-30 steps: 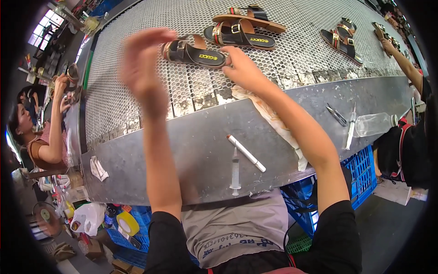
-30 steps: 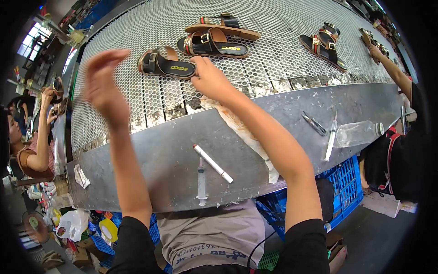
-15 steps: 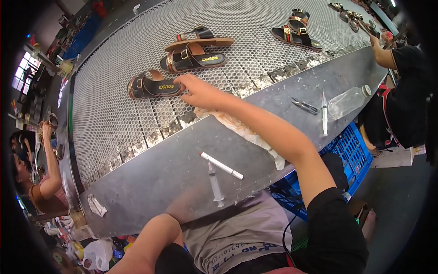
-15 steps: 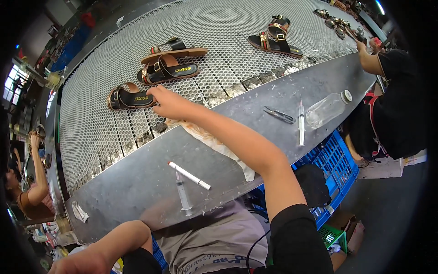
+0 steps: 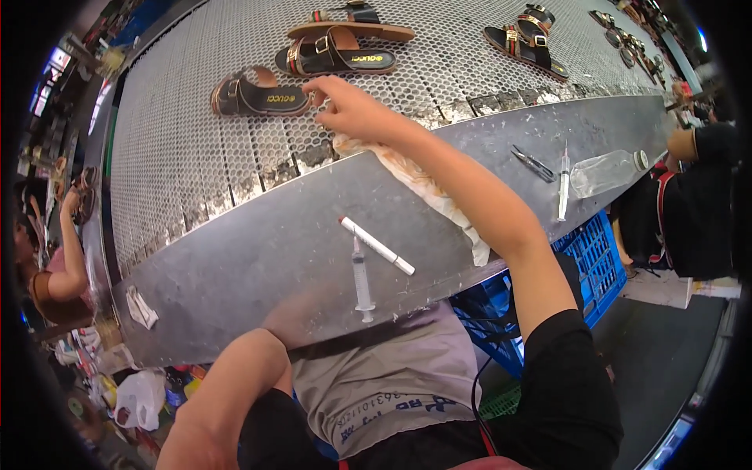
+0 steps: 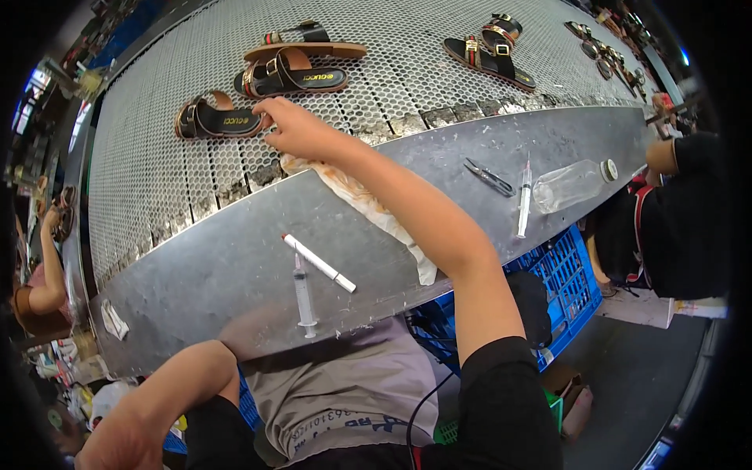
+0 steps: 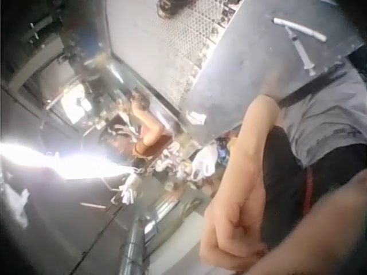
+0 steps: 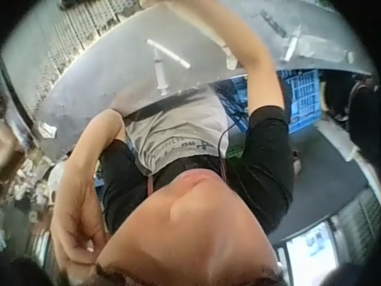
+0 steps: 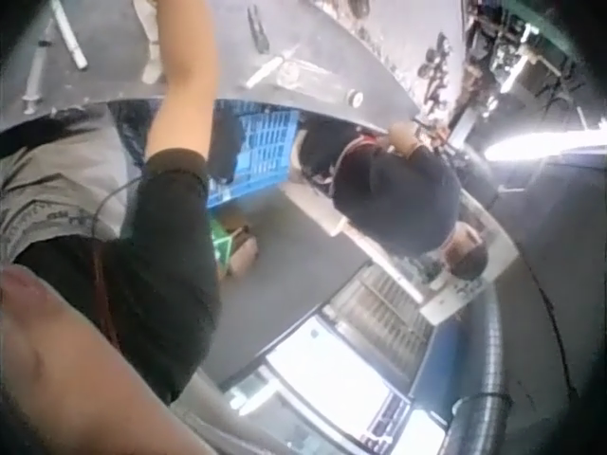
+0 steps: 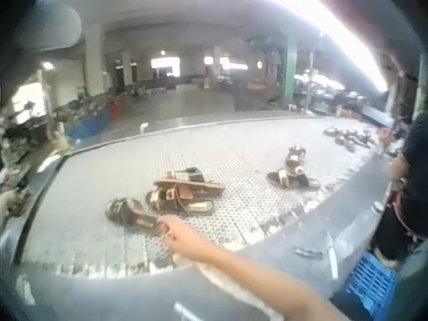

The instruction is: Cleaning and inspecting sandals on a production line conveyor.

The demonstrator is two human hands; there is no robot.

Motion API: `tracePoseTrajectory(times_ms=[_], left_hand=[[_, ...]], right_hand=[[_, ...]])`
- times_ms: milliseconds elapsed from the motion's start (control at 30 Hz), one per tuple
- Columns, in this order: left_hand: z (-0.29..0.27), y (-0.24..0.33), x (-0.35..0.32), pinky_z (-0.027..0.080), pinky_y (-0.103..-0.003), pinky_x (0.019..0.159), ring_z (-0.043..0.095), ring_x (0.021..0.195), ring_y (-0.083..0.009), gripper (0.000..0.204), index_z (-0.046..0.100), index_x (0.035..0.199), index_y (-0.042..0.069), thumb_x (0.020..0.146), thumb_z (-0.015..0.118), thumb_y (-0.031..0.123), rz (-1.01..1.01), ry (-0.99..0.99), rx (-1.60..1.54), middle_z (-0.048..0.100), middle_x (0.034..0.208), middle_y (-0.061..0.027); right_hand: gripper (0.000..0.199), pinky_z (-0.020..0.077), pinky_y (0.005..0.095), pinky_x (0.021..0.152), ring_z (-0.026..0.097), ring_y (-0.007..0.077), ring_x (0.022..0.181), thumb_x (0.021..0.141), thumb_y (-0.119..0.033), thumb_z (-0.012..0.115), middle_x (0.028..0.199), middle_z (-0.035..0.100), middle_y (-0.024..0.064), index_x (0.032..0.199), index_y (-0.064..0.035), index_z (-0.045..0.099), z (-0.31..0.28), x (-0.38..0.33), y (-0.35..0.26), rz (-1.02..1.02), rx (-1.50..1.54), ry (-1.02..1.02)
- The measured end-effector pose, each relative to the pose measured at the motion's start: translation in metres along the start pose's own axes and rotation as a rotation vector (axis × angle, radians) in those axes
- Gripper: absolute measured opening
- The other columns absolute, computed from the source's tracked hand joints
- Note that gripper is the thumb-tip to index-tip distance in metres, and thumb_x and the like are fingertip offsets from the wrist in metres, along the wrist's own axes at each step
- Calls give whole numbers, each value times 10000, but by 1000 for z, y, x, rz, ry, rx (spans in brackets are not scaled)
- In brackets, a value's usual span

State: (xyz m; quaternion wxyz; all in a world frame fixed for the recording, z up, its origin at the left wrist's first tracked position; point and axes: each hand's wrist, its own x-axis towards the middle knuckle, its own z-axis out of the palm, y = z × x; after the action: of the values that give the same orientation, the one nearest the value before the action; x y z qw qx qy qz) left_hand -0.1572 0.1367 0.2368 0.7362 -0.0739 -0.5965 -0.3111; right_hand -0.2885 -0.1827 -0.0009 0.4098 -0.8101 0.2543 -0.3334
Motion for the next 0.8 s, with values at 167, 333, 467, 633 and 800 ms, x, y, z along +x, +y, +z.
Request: tracePoseTrajectory(times_ms=[167, 333, 467, 633, 800], left_hand=[[-4, -17, -15, 552, -313, 882, 640, 941, -145, 164, 669, 1080, 39, 971, 568, 108, -12, 87, -39, 687, 1045, -60], [-27, -32, -24, 525, -321, 893, 631, 914, -135, 203, 661, 1103, 55, 1002, 534, 178, -39, 129, -63, 688, 1033, -63], [-40, -46, -18, 503, -328, 902, 625, 892, -128, 241, 654, 1120, 68, 1026, 507, 234, -41, 140, -91, 688, 1024, -65], [-66, -75, -13, 476, -337, 912, 616, 865, -118, 293, 645, 1143, 83, 1057, 473, 304, -37, 128, -149, 689, 1013, -67], [-108, -110, 0, 465, -293, 820, 585, 753, -114, 401, 638, 1104, 93, 1108, 384, 402, -194, 135, -404, 672, 1049, -69]], right_hand=[[445, 519, 296, 770, 580, 126, 848, 891, -103, 717, 1142, 590, 59, 1326, -100, 622, -10, -4, 2, -15, -58, -18], [199, 423, 223, 654, 551, 45, 762, 898, -118, 720, 883, 677, -45, 1095, -104, 748, -35, 8, -24, 324, 350, 219], [199, 470, 268, 720, 576, 93, 828, 899, -125, 684, 954, 680, -8, 1087, -83, 731, -70, 9, -8, 283, 285, 418], [290, 528, 377, 877, 649, 275, 976, 917, -174, 665, 1153, 684, 138, 1159, -19, 710, -88, -5, 64, 32, -469, 516], [579, 395, 530, 1109, 511, 353, 1353, 954, -413, 671, 1467, 555, 140, 1447, -129, 564, -58, -4, 60, 72, -827, 233]])
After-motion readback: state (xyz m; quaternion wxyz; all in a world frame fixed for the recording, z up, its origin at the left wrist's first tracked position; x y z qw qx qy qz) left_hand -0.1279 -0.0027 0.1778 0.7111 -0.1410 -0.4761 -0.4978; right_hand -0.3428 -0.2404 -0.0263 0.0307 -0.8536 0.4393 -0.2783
